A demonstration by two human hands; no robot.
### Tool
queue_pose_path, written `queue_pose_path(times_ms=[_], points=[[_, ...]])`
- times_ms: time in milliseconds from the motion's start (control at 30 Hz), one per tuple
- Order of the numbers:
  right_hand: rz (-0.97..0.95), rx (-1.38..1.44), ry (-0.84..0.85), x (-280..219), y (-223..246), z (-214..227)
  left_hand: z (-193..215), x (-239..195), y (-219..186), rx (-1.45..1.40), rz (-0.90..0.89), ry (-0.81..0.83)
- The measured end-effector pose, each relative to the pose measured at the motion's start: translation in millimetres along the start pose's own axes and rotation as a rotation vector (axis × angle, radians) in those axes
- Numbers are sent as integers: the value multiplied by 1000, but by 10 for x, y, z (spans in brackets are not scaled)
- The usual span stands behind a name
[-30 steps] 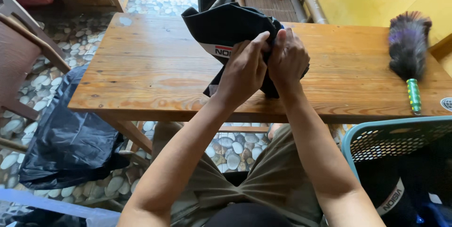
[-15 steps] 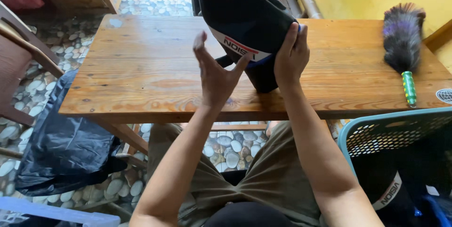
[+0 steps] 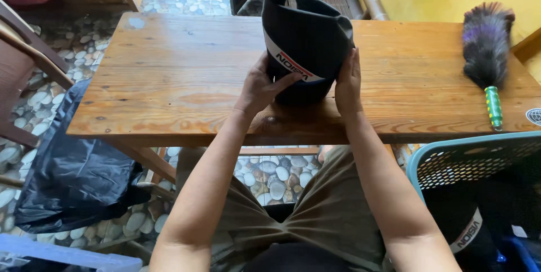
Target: The person folds a long black cloth on a wooden table, repeatedly folding it into a compact rectangular bundle. The person then places the folded bundle into a black carrying bag and sets the bag aside.
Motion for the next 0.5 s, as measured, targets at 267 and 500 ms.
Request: queue_pose_path(times_ms=[267, 500], points=[[225, -189, 541, 94, -123, 271, 86, -105, -71, 557, 304, 89], [267, -608, 646, 63, -450, 374, 273, -113, 254, 829, 303, 250]])
Point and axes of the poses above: each hand's wrist, its own x-axis towards the middle knuckle, its own z-axis out of the back of the hand, y = z × x, the point moved 4 cm from there along x, towards the middle knuckle, and after that the axes turned 14 degrees about -x, right-handed, at the moved point
